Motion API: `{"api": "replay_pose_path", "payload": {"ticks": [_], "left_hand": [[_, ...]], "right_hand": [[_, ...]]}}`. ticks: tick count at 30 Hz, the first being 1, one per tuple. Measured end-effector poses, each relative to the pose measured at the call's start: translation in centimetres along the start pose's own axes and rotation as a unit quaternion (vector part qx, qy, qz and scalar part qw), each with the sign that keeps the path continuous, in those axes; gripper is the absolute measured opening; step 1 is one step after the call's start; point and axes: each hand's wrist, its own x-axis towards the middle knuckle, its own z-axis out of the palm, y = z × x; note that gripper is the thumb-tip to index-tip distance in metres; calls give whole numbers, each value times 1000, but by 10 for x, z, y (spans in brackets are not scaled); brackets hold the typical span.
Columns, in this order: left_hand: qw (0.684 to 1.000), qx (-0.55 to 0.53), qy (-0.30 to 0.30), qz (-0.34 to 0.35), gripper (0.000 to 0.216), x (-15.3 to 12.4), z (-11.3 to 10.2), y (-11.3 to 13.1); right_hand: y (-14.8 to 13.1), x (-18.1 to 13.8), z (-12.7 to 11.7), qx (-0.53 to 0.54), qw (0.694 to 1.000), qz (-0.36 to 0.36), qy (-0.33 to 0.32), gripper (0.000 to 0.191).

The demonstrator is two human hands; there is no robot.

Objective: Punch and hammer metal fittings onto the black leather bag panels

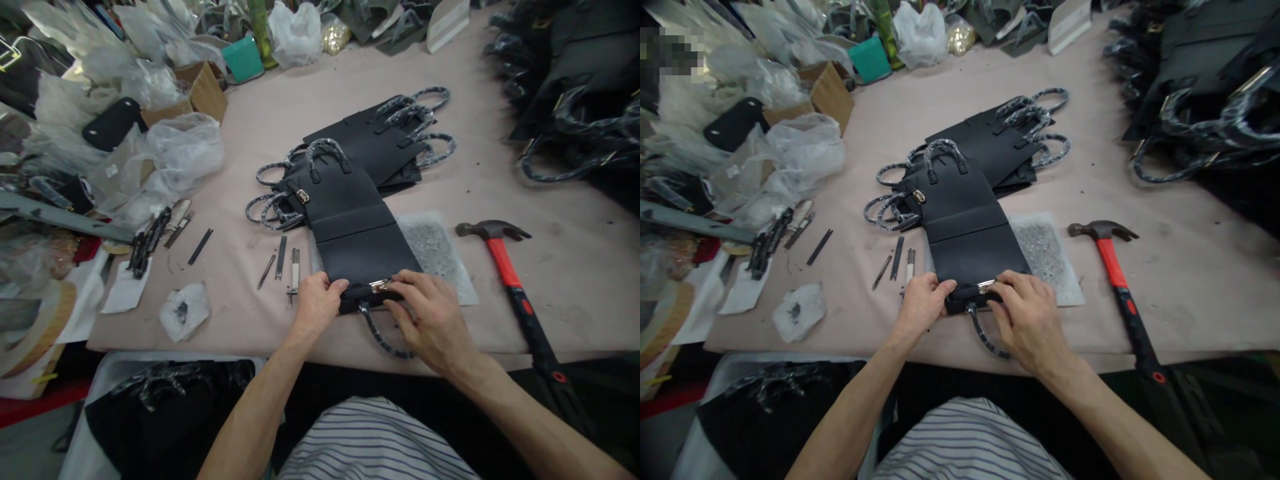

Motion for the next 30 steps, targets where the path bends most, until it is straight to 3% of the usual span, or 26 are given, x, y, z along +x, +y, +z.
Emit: {"api": "replay_pose_path", "payload": {"ticks": [3, 9, 14, 19, 25, 30], "left_hand": [[994, 98, 18, 35, 35, 6, -3, -1], [968, 242, 52, 47, 31, 6, -10, 7], [966, 243, 68, 57, 30, 8, -19, 2], [950, 281, 133, 43, 18, 13, -44, -10], [936, 347, 64, 0, 26, 20, -59, -23], [931, 362, 38, -15, 19, 32, -61, -23]], "right_hand": [[19, 17, 10, -65, 997, -29, -33, 24], [29, 25, 31, -43, 996, -64, -46, 25], [35, 21, 35, -27, 996, -69, -44, 27], [36, 20, 36, -18, 997, -63, -31, 29], [33, 20, 37, -24, 998, -59, -18, 27], [31, 21, 36, -28, 997, -67, -12, 27]]}}
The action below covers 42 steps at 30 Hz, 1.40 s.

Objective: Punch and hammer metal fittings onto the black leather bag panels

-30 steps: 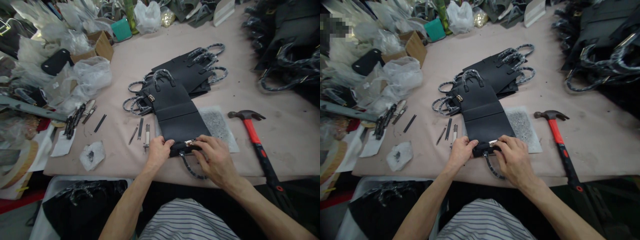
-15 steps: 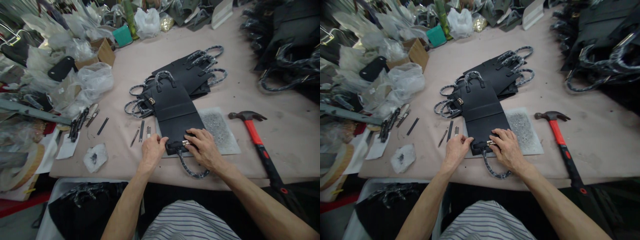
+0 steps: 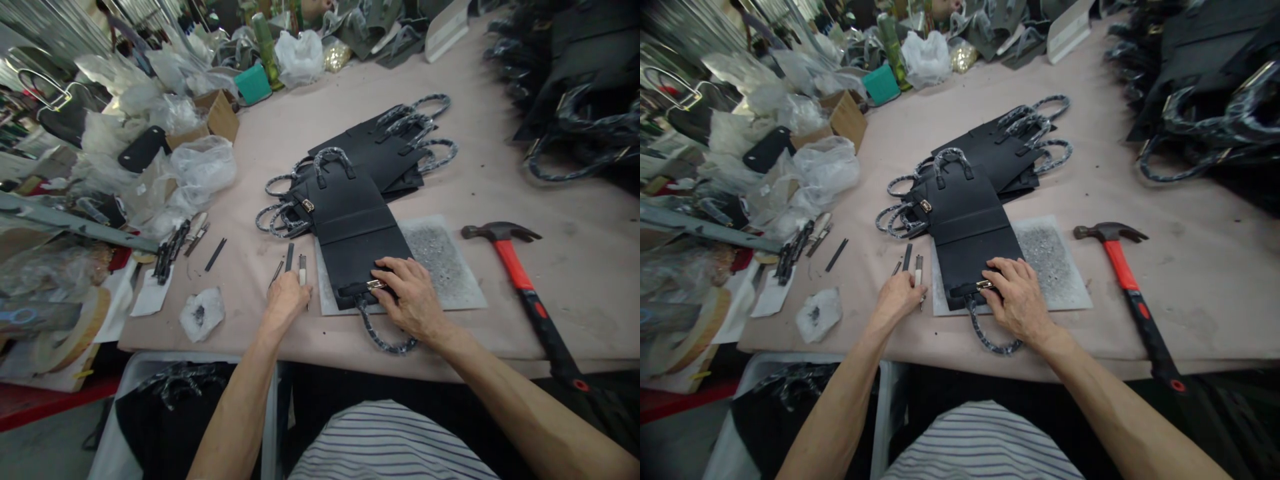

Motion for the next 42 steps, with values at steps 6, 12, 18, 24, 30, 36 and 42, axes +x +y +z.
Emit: {"api": "replay_pose_path", "payload": {"ticks": [6, 12, 18, 24, 30, 36, 42], "left_hand": [[946, -313, -73, -54, 25, 4, -3, -16], [780, -622, 43, 59, 41, -24, 17, 5], [765, -623, 82, 140, 34, -40, 46, 31], [770, -606, 91, 179, 25, -45, 56, 21], [759, -600, 130, 217, 19, -44, 70, 17], [741, -602, 156, 253, 15, -36, 83, 12], [760, -551, 186, 290, 11, -38, 83, 11]], "right_hand": [[0, 0, 1, 2, 1000, 3, 8, 27], [1, 0, 2, 2, 1000, 10, 4, 26], [-2, 1, 1, -3, 1000, 3, 11, 24], [-1, 2, 1, 2, 1000, 8, 11, 25], [-1, 1, 1, 9, 1000, 12, 14, 26], [0, 1, 2, -4, 1000, 2, 19, 26], [-1, 1, 2, -11, 1000, 1, 18, 25]]}}
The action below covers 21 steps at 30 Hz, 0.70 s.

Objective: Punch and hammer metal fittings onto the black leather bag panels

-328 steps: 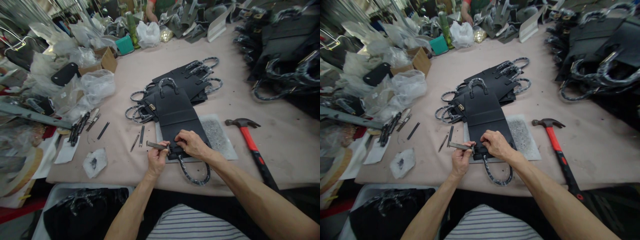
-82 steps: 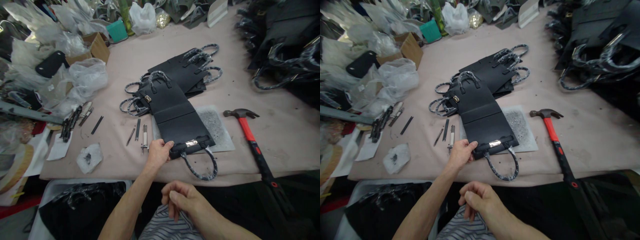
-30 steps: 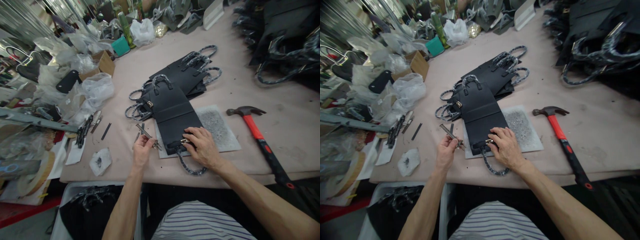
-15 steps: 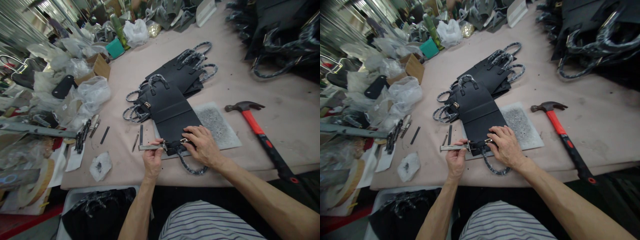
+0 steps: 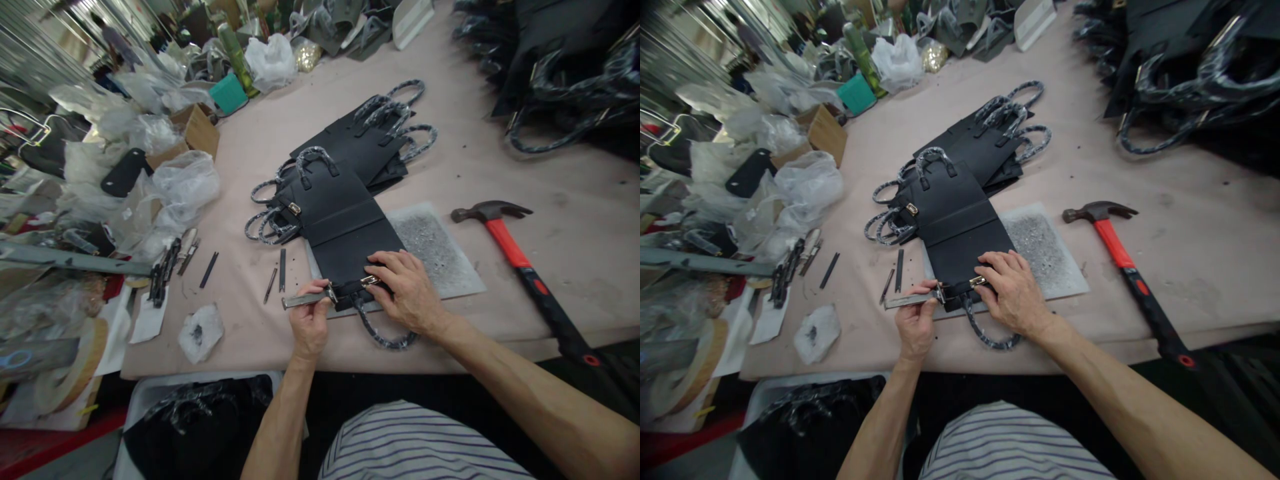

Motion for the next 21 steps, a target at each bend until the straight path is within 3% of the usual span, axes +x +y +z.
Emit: {"api": "replay_pose_path", "payload": {"ticks": [8, 21], "left_hand": [[994, 65, -20, 86, 12, 0, 3, 7], [985, 130, -46, 101, 14, -7, 2, 10]], "right_hand": [[0, 0, 0, 1, 1000, -3, 4, 26], [-1, 0, 0, -1, 1000, 1, 0, 25]]}}
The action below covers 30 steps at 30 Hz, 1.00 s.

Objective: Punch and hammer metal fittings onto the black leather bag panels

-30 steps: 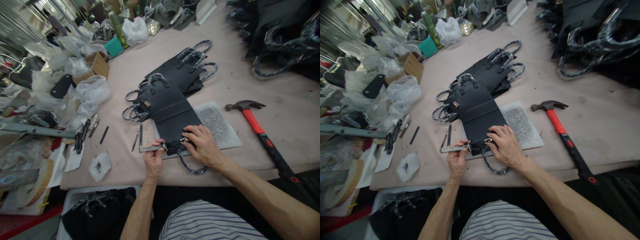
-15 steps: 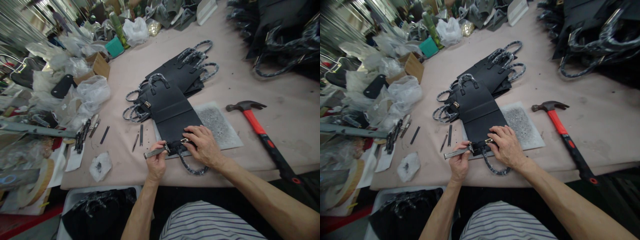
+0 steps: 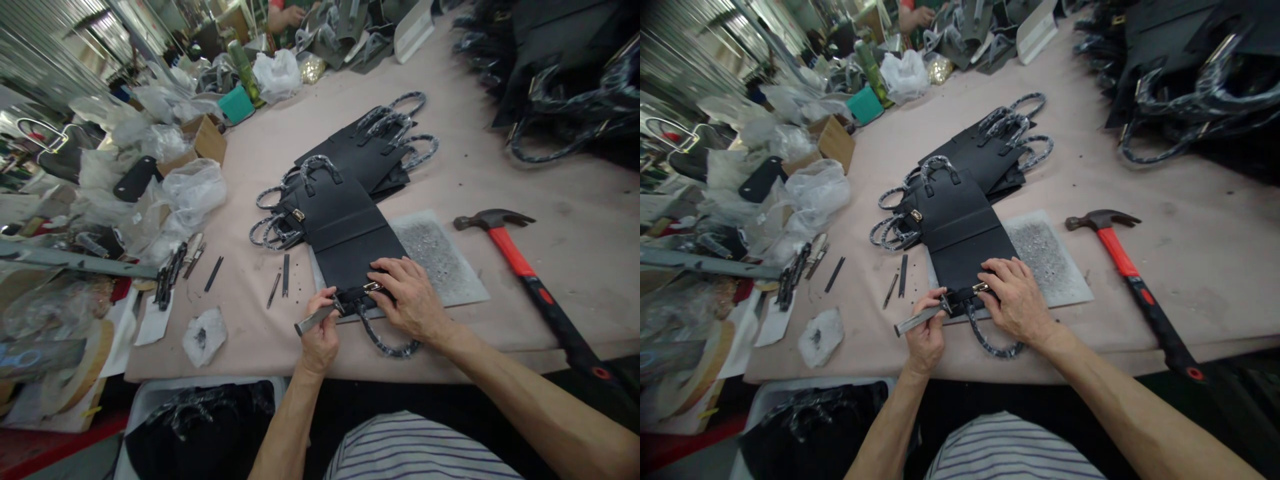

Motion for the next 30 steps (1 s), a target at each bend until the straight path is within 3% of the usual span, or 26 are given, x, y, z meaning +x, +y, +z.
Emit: {"api": "replay_pose_path", "payload": {"ticks": [9, 30], "left_hand": [[999, 2, 33, -1, 13, -7, 7, 1], [997, -17, -69, 6, 9, 22, -1, -3]], "right_hand": [[0, -1, 0, 2, 1000, 1, 1, 24], [0, 0, 1, 9, 1000, 10, -2, 26]]}}
